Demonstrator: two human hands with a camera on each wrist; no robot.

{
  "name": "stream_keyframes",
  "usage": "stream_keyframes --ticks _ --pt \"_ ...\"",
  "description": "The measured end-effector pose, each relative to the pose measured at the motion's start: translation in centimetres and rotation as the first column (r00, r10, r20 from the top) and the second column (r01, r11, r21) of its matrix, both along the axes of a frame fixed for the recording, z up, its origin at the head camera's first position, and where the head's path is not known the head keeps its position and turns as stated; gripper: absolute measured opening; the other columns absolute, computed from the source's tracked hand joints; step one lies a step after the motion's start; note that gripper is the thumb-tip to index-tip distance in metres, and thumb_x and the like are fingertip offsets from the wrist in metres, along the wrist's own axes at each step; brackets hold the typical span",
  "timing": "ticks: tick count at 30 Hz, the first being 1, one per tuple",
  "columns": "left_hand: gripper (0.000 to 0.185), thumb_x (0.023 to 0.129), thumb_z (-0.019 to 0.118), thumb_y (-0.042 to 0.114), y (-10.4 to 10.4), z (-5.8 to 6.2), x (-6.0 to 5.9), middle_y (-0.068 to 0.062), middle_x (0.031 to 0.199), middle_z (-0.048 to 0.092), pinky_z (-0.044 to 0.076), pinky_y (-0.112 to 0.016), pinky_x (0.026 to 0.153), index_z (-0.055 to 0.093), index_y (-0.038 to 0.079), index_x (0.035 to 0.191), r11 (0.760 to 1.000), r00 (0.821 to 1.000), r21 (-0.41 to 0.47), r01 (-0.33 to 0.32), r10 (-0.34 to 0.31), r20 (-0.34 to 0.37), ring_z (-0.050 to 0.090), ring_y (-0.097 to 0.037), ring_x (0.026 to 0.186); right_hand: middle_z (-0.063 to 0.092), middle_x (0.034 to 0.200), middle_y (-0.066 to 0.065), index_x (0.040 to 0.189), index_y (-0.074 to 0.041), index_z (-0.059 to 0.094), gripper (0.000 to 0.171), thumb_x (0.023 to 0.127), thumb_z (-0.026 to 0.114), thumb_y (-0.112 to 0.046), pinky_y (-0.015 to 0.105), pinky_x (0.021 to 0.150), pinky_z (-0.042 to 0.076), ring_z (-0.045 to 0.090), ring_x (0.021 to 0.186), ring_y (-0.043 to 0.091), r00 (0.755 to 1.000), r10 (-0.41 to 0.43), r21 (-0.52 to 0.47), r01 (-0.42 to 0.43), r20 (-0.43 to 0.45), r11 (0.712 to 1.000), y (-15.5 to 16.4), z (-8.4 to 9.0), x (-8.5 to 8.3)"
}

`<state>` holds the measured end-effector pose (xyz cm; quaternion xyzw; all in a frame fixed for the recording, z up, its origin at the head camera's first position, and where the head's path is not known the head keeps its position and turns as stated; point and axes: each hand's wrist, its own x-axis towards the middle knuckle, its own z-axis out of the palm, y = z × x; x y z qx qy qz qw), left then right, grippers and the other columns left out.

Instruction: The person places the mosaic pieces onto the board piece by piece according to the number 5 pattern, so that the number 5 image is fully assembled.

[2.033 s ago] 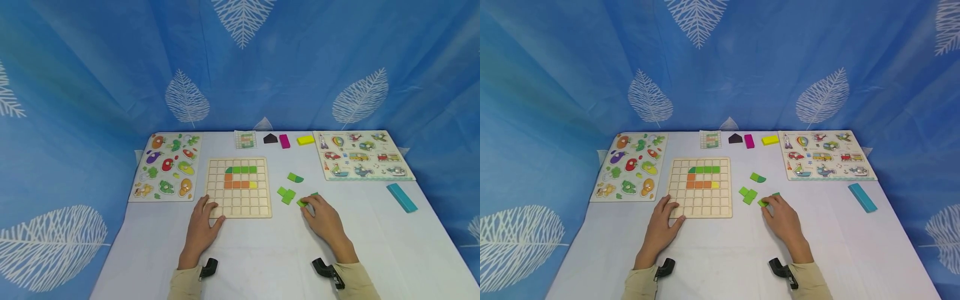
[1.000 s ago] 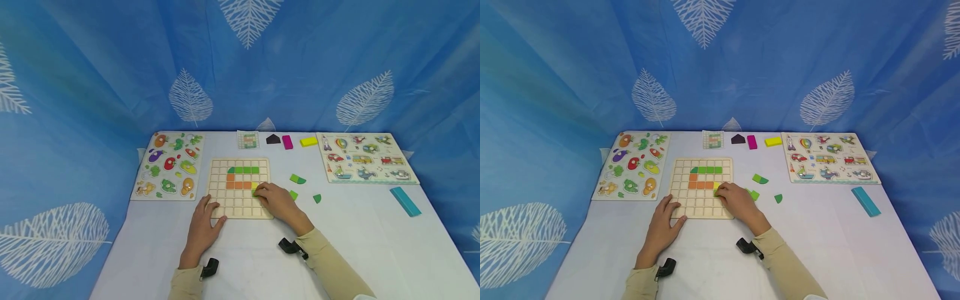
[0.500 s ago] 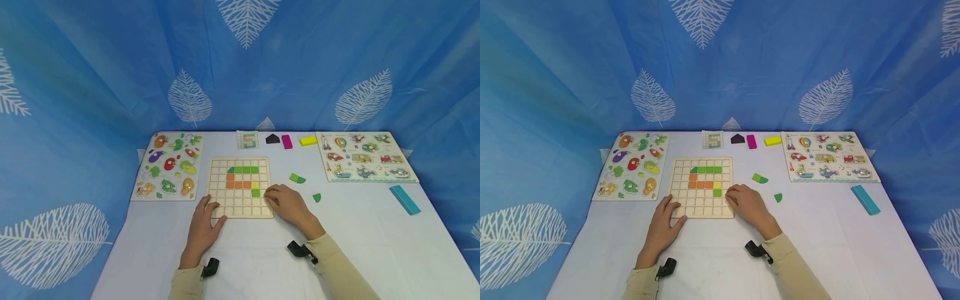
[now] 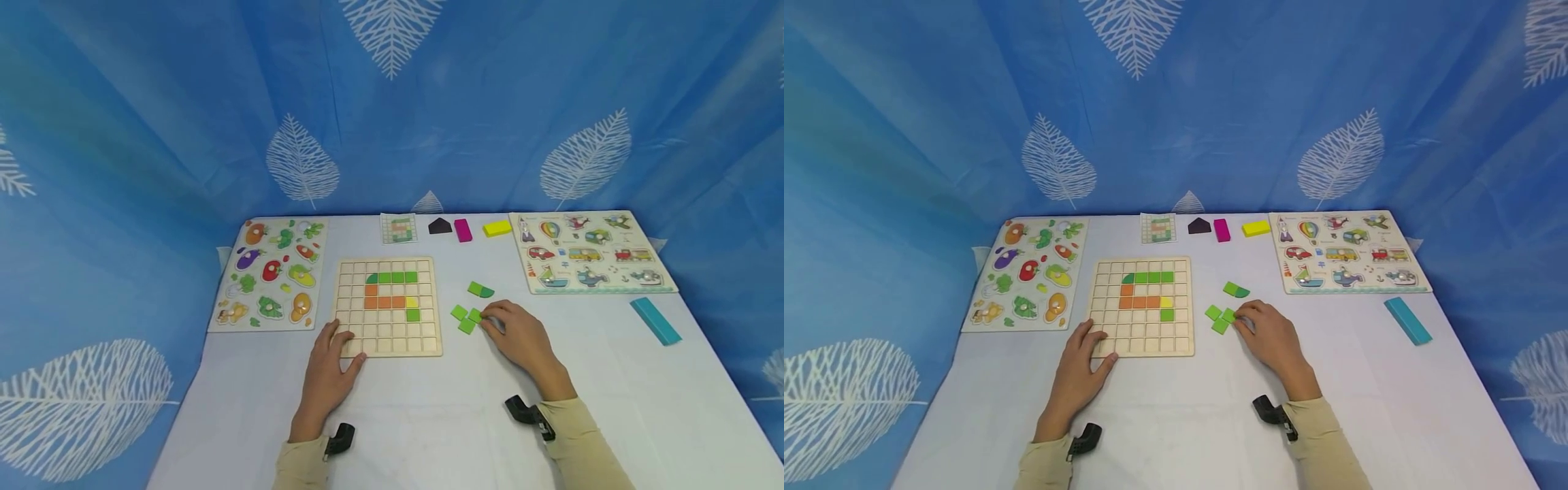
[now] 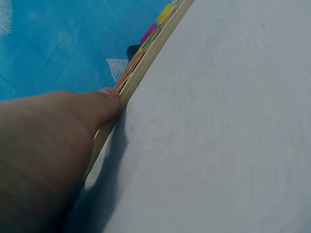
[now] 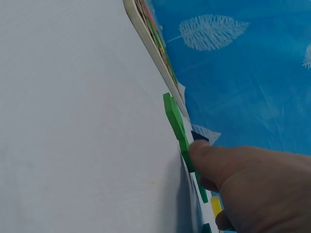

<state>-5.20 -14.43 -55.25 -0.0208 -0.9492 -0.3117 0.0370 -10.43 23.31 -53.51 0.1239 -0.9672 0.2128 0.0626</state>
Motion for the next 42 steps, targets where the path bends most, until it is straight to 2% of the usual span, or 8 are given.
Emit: stream_keyframes --ticks 5,13,17,22,26,29,35,42 --pt "0.046 0.093 0.075 0.034 0.0 0.1 0.1 -0.015 0.163 0.034 0.032 -0.061 0.120 0.058 0.012 0.131 1.000 1.000 0.007 0.005 -0.005 0.025 0.027 -0.039 0.154 0.070 0.120 0.006 0.108 -0.012 0.074 0.027 0.090 0.078 -0.032 0.049 0.087 0.058 0.068 0.112 0.029 1.000 -0.011 0.013 0.011 -0.004 1.000 -0.4 0.2 0.1" --pt "0.046 0.093 0.076 0.033 0.0 0.3 0.0 -0.014 0.163 0.034 0.033 -0.060 0.120 0.059 0.012 0.130 1.000 1.000 0.003 0.002 -0.002 0.010 0.029 -0.039 0.153 0.071 0.110 0.007 0.108 -0.010 0.069 0.017 0.093 0.071 -0.019 0.046 0.079 0.058 0.070 0.094 0.025 1.000 -0.007 0.039 0.008 -0.010 0.999 -1.1 0.0 -0.3" --pt "0.046 0.092 0.076 0.033 0.0 0.2 0.0 -0.015 0.163 0.034 0.034 -0.061 0.120 0.059 0.012 0.130 1.000 1.000 -0.005 0.000 0.000 0.005 0.030 -0.039 0.153 0.070 0.109 0.006 0.109 -0.010 0.068 0.019 0.092 0.071 -0.016 0.044 0.079 0.058 0.070 0.093 0.024 0.999 0.007 -0.020 -0.008 -0.044 1.000 -1.7 0.2 -0.3" --pt "0.046 0.091 0.077 0.032 -0.2 -0.1 -0.1 -0.015 0.161 0.036 0.035 -0.061 0.118 0.060 0.012 0.128 1.000 1.000 -0.007 -0.006 0.006 -0.018 0.032 -0.040 0.151 0.068 0.110 0.001 0.109 -0.013 0.067 0.020 0.090 0.073 -0.015 0.041 0.081 0.058 0.069 0.096 0.020 0.989 0.132 -0.095 -0.139 -0.072 0.986 -4.5 0.5 -0.2" --pt "0.044 0.091 0.077 0.031 -0.2 -0.3 -0.2 -0.016 0.160 0.038 0.035 -0.060 0.119 0.061 0.012 0.127 1.000 0.999 -0.005 0.005 -0.006 -0.033 0.033 -0.040 0.151 0.067 0.112 -0.003 0.109 -0.018 0.068 0.018 0.092 0.073 -0.017 0.035 0.077 0.059 0.069 0.093 0.015 0.958 0.273 -0.058 -0.278 -0.084 0.959 -7.4 0.2 -0.2" --pt "0.044 0.091 0.077 0.031 -0.2 -0.5 -0.2 -0.016 0.160 0.038 0.035 -0.060 0.118 0.061 0.012 0.127 1.000 0.999 0.001 0.012 -0.011 -0.031 0.033 -0.040 0.151 0.067 0.112 -0.004 0.108 -0.020 0.069 0.015 0.093 0.072 -0.019 0.030 0.070 0.058 0.068 0.086 0.012 0.937 0.335 -0.016 -0.338 -0.094 0.941 -9.1 0.0 -0.4" --pt "0.045 0.093 0.075 0.033 -0.1 -0.4 -0.2 -0.014 0.162 0.035 0.033 -0.060 0.120 0.060 0.013 0.130 1.000 1.000 0.022 0.003 -0.003 0.007 0.030 -0.038 0.153 0.067 0.110 -0.005 0.106 -0.023 0.073 0.013 0.094 0.074 -0.020 0.021 0.059 0.049 0.062 0.077 0.008 0.929 0.357 0.073 -0.351 -0.099 0.933 -10.6 -0.2 -0.8" --pt "0.045 0.092 0.077 0.032 -0.2 -0.2 -0.2 -0.015 0.162 0.036 0.034 -0.061 0.119 0.060 0.012 0.129 1.000 1.000 0.015 0.005 -0.005 -0.010 0.031 -0.040 0.152 0.069 0.107 -0.005 0.105 -0.021 0.076 0.013 0.093 0.075 -0.018 0.025 0.063 0.054 0.068 0.086 0.011 0.925 0.360 0.091 -0.351 -0.120 0.932 -10.7 -0.2 -0.7"
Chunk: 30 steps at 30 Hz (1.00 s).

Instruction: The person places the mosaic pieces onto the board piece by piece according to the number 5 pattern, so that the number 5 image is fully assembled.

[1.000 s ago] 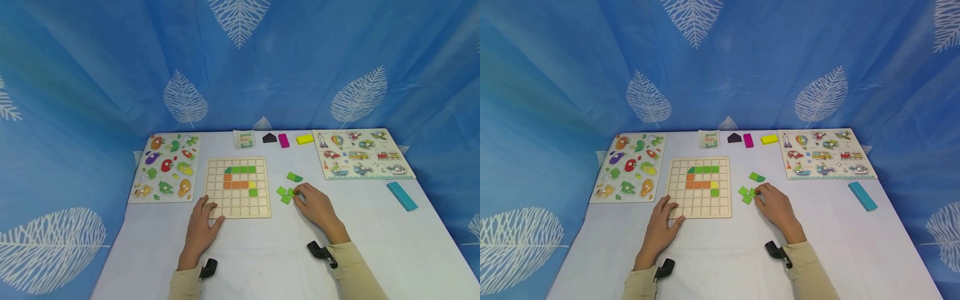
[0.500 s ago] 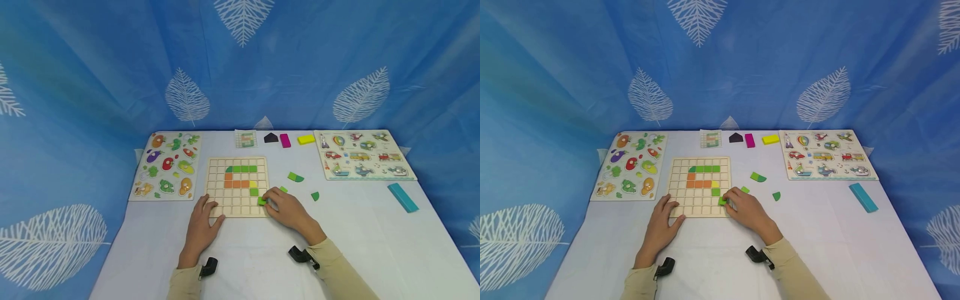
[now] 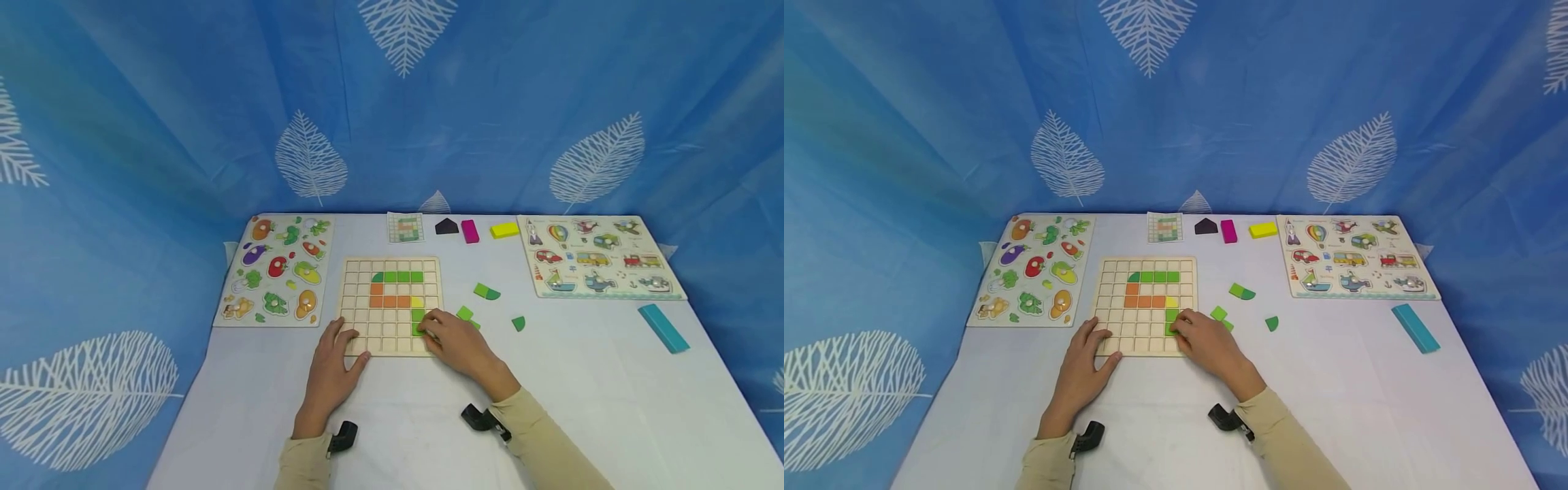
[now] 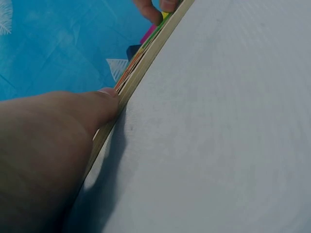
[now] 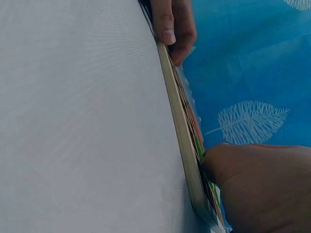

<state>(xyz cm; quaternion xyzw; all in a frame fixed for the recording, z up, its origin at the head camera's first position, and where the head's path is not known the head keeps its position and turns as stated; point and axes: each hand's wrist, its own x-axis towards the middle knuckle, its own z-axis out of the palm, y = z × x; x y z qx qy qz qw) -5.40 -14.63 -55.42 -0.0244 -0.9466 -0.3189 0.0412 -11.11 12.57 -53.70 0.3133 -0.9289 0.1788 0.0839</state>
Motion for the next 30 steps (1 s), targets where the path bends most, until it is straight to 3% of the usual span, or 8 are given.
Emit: stream_keyframes --ticks 6,11,17,21,24,27,30 --pt "0.045 0.093 0.075 0.033 0.0 0.1 0.0 -0.014 0.162 0.035 0.033 -0.060 0.120 0.059 0.012 0.130 1.000 1.000 -0.013 0.002 -0.002 0.014 0.030 -0.039 0.153 0.069 0.107 -0.006 0.105 -0.022 0.077 0.011 0.094 0.074 -0.020 0.028 0.069 0.057 0.069 0.091 0.012 1.000 -0.021 0.011 0.021 -0.006 1.000 0.1 0.1 0.3" --pt "0.044 0.091 0.077 0.031 0.0 0.0 0.0 -0.015 0.160 0.038 0.035 -0.061 0.119 0.060 0.012 0.128 1.000 1.000 -0.020 -0.002 0.001 -0.021 0.032 -0.040 0.151 0.069 0.106 -0.007 0.104 -0.023 0.078 0.010 0.095 0.074 -0.023 0.029 0.067 0.058 0.069 0.089 0.011 0.999 -0.039 0.000 0.039 -0.030 0.999 0.7 0.0 0.6" --pt "0.044 0.092 0.077 0.032 0.0 0.0 0.0 -0.016 0.161 0.037 0.034 -0.061 0.119 0.060 0.011 0.128 1.000 1.000 -0.018 0.001 -0.001 -0.018 0.031 -0.040 0.152 0.070 0.111 -0.002 0.107 -0.018 0.077 0.013 0.096 0.071 -0.023 0.036 0.073 0.059 0.070 0.095 0.016 0.990 -0.143 -0.081 0.143 0.016 0.986 4.6 0.0 0.6" --pt "0.045 0.092 0.076 0.032 0.1 0.1 0.0 -0.016 0.161 0.036 0.033 -0.061 0.119 0.060 0.011 0.128 1.000 1.000 -0.013 0.008 -0.008 -0.004 0.030 -0.040 0.153 0.069 0.120 0.004 0.115 -0.013 0.074 0.020 0.096 0.069 -0.016 0.042 0.078 0.056 0.068 0.094 0.022 0.961 -0.260 -0.145 0.272 0.096 0.951 9.4 0.3 0.7" --pt "0.045 0.093 0.076 0.032 0.1 0.3 0.1 -0.016 0.162 0.036 0.033 -0.061 0.120 0.059 0.011 0.129 1.000 1.000 -0.012 0.013 -0.013 -0.001 0.030 -0.040 0.153 0.066 0.127 0.007 0.124 -0.012 0.070 0.030 0.094 0.072 -0.017 0.036 0.071 0.048 0.058 0.082 0.017 0.928 -0.321 -0.134 0.348 0.188 0.928 12.8 0.5 0.9" --pt "0.046 0.092 0.076 0.033 0.2 0.5 0.1 -0.016 0.162 0.036 0.033 -0.061 0.120 0.059 0.011 0.129 1.000 1.000 -0.014 0.012 -0.012 0.001 0.030 -0.040 0.153 0.064 0.130 0.009 0.131 -0.012 0.066 0.041 0.092 0.076 -0.019 0.028 0.067 0.039 0.047 0.076 0.011 0.897 -0.335 -0.096 0.376 0.289 0.922 15.0 0.8 1.3" --pt "0.046 0.092 0.076 0.033 0.2 0.6 0.1 -0.016 0.162 0.036 0.033 -0.061 0.120 0.059 0.011 0.129 1.000 1.000 -0.018 0.010 -0.010 0.005 0.029 -0.039 0.153 0.066 0.123 0.009 0.133 -0.010 0.065 0.044 0.091 0.077 -0.018 0.025 0.064 0.036 0.044 0.073 0.009 0.884 -0.319 -0.094 0.370 0.342 0.924 16.0 0.8 1.5"
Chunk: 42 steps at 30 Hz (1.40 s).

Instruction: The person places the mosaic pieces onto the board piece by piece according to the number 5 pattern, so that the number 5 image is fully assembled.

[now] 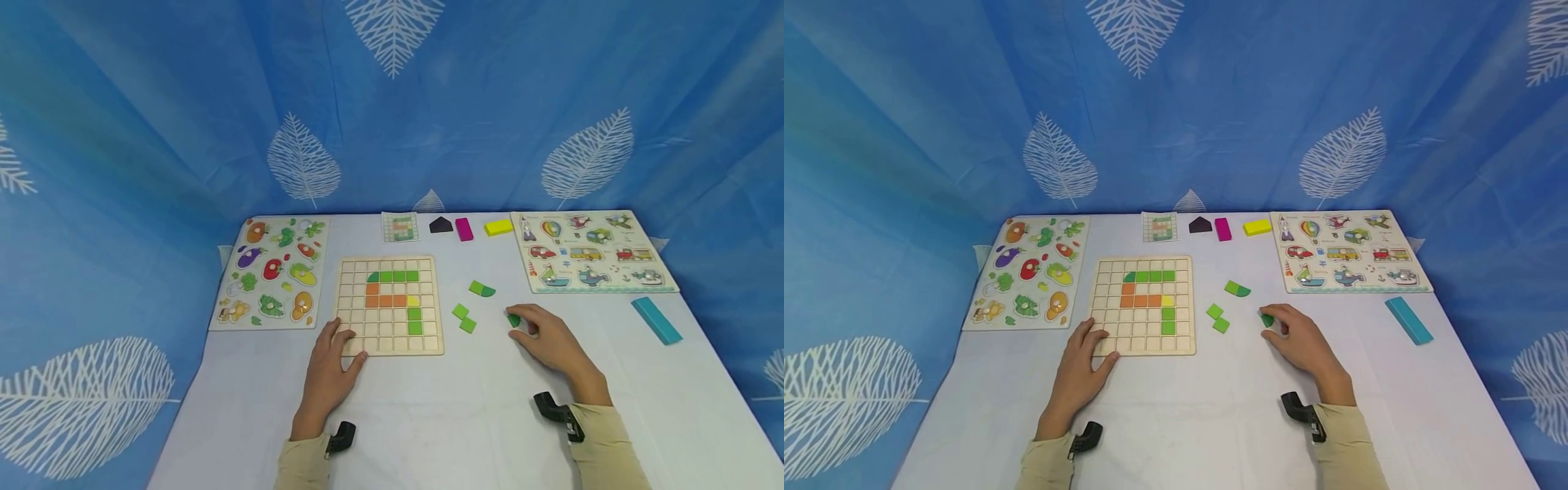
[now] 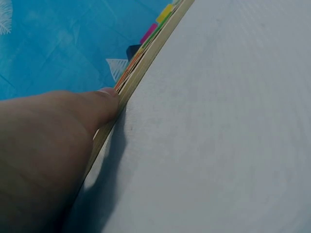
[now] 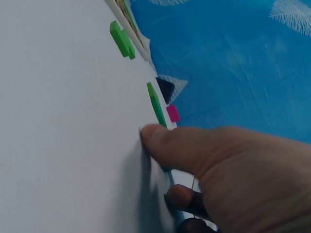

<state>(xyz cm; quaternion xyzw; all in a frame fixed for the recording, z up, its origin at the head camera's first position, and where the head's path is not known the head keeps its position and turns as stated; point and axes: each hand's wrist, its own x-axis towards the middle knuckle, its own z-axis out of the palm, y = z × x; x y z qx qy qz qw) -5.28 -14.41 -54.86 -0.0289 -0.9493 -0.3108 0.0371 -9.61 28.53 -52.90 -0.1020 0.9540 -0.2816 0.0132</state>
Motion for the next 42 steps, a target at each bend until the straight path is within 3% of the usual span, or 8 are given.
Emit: stream_keyframes --ticks 5,11,17,22,28,33,37,42 --pt "0.046 0.093 0.075 0.033 0.0 -0.1 -0.1 -0.015 0.162 0.035 0.032 -0.061 0.120 0.059 0.011 0.130 1.000 1.000 0.014 0.002 -0.002 0.004 0.029 -0.039 0.153 0.065 0.096 0.003 0.128 -0.010 0.069 0.038 0.091 0.077 -0.013 0.024 0.060 0.036 0.044 0.069 0.006 0.999 -0.014 -0.018 0.014 -0.029 1.000 0.1 -0.2 0.0" --pt "0.045 0.093 0.076 0.032 -0.1 -0.2 -0.2 -0.016 0.162 0.035 0.033 -0.061 0.119 0.059 0.011 0.129 1.000 1.000 0.002 0.001 -0.001 -0.004 0.030 -0.040 0.152 0.067 0.100 0.003 0.131 -0.009 0.067 0.043 0.089 0.078 -0.010 0.024 0.062 0.039 0.047 0.071 0.007 0.999 -0.033 -0.015 0.033 -0.026 0.999 0.3 -0.2 0.1" --pt "0.045 0.093 0.075 0.033 -0.3 -0.2 -0.3 -0.015 0.163 0.034 0.033 -0.061 0.120 0.059 0.012 0.130 1.000 1.000 -0.005 -0.007 0.007 0.011 0.029 -0.039 0.153 0.064 0.096 0.002 0.125 -0.010 0.069 0.033 0.093 0.074 -0.012 0.024 0.060 0.036 0.043 0.069 0.009 0.999 -0.016 0.004 0.016 -0.046 1.000 -0.6 -0.8 -0.2" --pt "0.045 0.093 0.075 0.034 -0.3 -0.4 -0.2 -0.014 0.163 0.034 0.032 -0.060 0.120 0.059 0.013 0.130 1.000 0.999 0.004 -0.007 0.007 0.038 0.029 -0.038 0.153 0.069 0.111 0.009 0.126 -0.007 0.066 0.033 0.094 0.073 -0.012 0.026 0.065 0.041 0.047 0.074 0.010 0.995 0.010 -0.003 -0.010 -0.096 1.000 -2.0 -1.2 -0.2" --pt "0.047 0.094 0.073 0.036 -0.3 -0.4 -0.2 -0.012 0.164 0.033 0.031 -0.060 0.122 0.059 0.012 0.132 1.000 0.999 0.012 -0.010 0.010 0.050 0.027 -0.036 0.155 0.069 0.112 0.008 0.126 -0.007 0.065 0.034 0.093 0.074 -0.008 0.025 0.064 0.041 0.045 0.072 0.008 0.983 0.042 -0.045 -0.051 -0.176 0.998 -3.7 -1.1 -0.2" --pt "0.046 0.093 0.075 0.034 -0.3 -0.1 -0.1 -0.014 0.163 0.034 0.032 -0.060 0.121 0.059 0.012 0.130 1.000 0.999 0.001 -0.016 0.015 0.033 0.029 -0.038 0.154 0.069 0.113 0.001 0.124 -0.010 0.066 0.031 0.094 0.074 -0.014 0.028 0.069 0.050 0.056 0.079 0.007 0.970 0.165 -0.064 -0.179 -0.180 0.982 -7.4 -0.4 0.2" --pt "0.046 0.093 0.075 0.033 -0.3 0.0 -0.1 -0.015 0.163 0.034 0.032 -0.060 0.121 0.059 0.011 0.130 1.000 0.999 0.010 -0.011 0.011 0.031 0.029 -0.039 0.153 0.069 0.118 -0.003 0.124 -0.016 0.067 0.028 0.097 0.071 -0.022 0.035 0.086 0.057 0.067 0.103 0.011 0.936 0.314 -0.024 -0.322 -0.161 0.946 -11.3 0.1 0.4" --pt "0.046 0.093 0.075 0.033 -0.1 0.1 -0.1 -0.015 0.164 0.033 0.031 -0.060 0.121 0.059 0.011 0.130 1.000 0.999 0.022 -0.011 0.010 0.042 0.028 -0.039 0.154 0.067 0.118 -0.005 0.119 -0.019 0.069 0.020 0.099 0.068 -0.024 0.032 0.086 0.059 0.068 0.103 0.011 0.892 0.425 0.050 -0.423 -0.151 0.905 -14.3 0.2 0.0"
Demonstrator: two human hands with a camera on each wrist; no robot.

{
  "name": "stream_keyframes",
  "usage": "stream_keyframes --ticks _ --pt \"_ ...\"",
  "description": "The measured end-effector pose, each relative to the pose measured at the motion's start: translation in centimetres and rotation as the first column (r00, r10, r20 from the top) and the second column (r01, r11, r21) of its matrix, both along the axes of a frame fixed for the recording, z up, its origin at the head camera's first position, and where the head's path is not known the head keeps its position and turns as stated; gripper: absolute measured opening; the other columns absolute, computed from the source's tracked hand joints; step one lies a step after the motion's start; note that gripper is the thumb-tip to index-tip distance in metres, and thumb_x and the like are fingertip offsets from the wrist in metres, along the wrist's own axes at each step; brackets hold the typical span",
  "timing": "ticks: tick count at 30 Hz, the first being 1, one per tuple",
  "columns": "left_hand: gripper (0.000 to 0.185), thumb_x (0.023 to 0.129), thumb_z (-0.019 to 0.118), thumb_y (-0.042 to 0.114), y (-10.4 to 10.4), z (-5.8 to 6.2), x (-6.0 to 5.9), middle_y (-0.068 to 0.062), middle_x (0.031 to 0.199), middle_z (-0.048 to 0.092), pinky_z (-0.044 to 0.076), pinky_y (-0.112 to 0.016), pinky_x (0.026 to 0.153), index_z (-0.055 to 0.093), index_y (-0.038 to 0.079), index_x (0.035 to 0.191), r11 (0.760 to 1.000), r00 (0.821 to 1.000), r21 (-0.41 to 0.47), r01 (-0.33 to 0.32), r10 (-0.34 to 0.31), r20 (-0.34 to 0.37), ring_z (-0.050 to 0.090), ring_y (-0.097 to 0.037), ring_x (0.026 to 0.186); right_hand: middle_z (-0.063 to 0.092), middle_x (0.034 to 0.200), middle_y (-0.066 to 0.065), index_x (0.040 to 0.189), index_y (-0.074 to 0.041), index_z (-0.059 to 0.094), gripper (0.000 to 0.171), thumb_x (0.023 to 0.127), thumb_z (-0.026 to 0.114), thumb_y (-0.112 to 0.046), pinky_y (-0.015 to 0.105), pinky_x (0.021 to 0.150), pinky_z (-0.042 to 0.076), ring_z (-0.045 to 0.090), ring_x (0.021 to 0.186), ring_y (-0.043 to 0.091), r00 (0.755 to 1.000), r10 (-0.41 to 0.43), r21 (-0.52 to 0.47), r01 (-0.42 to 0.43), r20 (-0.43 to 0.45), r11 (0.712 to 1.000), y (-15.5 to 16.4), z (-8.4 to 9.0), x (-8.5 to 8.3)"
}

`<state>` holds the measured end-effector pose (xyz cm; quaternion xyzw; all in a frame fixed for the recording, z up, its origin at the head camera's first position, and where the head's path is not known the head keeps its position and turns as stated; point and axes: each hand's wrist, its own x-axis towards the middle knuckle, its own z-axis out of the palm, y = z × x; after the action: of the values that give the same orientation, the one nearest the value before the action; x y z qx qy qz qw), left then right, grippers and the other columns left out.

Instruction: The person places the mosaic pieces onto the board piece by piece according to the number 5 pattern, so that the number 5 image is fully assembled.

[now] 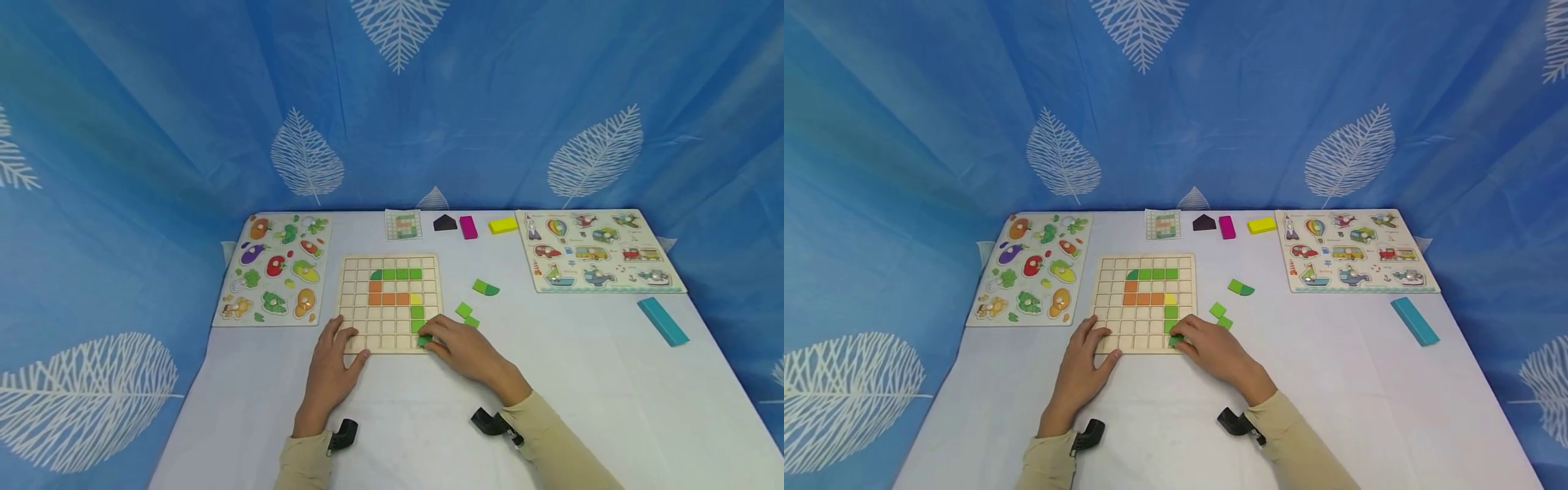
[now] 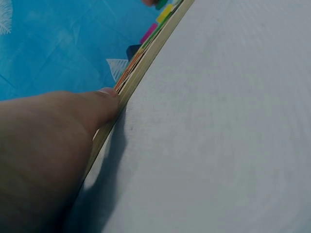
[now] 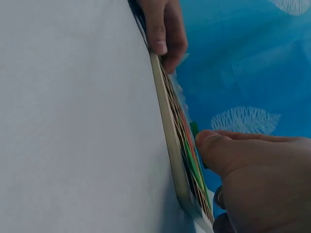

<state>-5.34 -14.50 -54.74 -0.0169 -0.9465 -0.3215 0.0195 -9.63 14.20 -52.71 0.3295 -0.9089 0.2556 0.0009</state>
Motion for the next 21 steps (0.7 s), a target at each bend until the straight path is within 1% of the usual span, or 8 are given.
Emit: stream_keyframes --ticks 3,6,9,13,17,21 --pt "0.046 0.093 0.075 0.033 0.0 -0.1 0.0 -0.015 0.164 0.033 0.031 -0.060 0.121 0.059 0.011 0.130 1.000 1.000 -0.001 0.002 -0.002 -0.006 0.028 -0.039 0.154 0.067 0.115 -0.006 0.114 -0.021 0.071 0.015 0.099 0.068 -0.025 0.029 0.085 0.059 0.068 0.102 0.009 0.999 0.037 0.034 -0.036 -0.030 0.999 -0.6 -0.3 -0.4" --pt "0.046 0.093 0.075 0.033 -0.1 -0.2 0.0 -0.015 0.163 0.033 0.032 -0.061 0.121 0.059 0.012 0.130 1.000 1.000 -0.006 0.007 -0.007 -0.015 0.028 -0.039 0.154 0.067 0.114 -0.006 0.111 -0.022 0.073 0.014 0.098 0.069 -0.024 0.028 0.086 0.059 0.068 0.103 0.009 0.997 0.057 0.052 -0.054 -0.061 0.997 -0.7 -0.5 -0.6" --pt "0.046 0.093 0.075 0.033 -0.1 -0.3 0.0 -0.015 0.163 0.033 0.032 -0.061 0.120 0.058 0.012 0.130 1.000 1.000 -0.008 0.007 -0.007 -0.019 0.028 -0.039 0.153 0.068 0.112 -0.007 0.110 -0.022 0.074 0.013 0.097 0.070 -0.023 0.027 0.087 0.059 0.068 0.104 0.009 0.992 0.078 0.044 -0.074 -0.095 0.996 -0.8 -0.6 -0.7" --pt "0.046 0.093 0.075 0.034 -0.2 -0.3 -0.1 -0.015 0.163 0.033 0.032 -0.060 0.121 0.059 0.012 0.130 1.000 1.000 -0.017 0.005 -0.005 -0.021 0.028 -0.039 0.154 0.070 0.110 -0.008 0.107 -0.023 0.076 0.012 0.095 0.073 -0.022 0.027 0.086 0.059 0.069 0.104 0.009 0.980 0.107 0.032 -0.103 -0.170 0.994 -1.0 -0.7 -0.9" --pt "0.046 0.093 0.076 0.033 -0.1 -0.2 0.0 -0.015 0.163 0.033 0.032 -0.060 0.121 0.059 0.011 0.130 1.000 1.000 -0.010 0.008 -0.008 -0.014 0.028 -0.039 0.154 0.072 0.108 -0.009 0.103 -0.023 0.078 0.011 0.092 0.076 -0.021 0.028 0.084 0.059 0.069 0.103 0.010 0.970 0.106 0.025 -0.103 -0.220 0.994 -1.2 -0.8 -0.8" --pt "0.046 0.092 0.076 0.032 0.0 0.0 0.0 -0.015 0.163 0.034 0.032 -0.060 0.121 0.059 0.011 0.129 1.000 1.000 -0.007 0.005 -0.005 -0.014 0.029 -0.039 0.153 0.073 0.105 -0.008 0.101 -0.023 0.079 0.010 0.091 0.077 -0.020 0.028 0.081 0.059 0.070 0.101 0.010 0.973 0.078 0.009 -0.078 -0.218 0.997 -1.3 -0.8 -0.7"
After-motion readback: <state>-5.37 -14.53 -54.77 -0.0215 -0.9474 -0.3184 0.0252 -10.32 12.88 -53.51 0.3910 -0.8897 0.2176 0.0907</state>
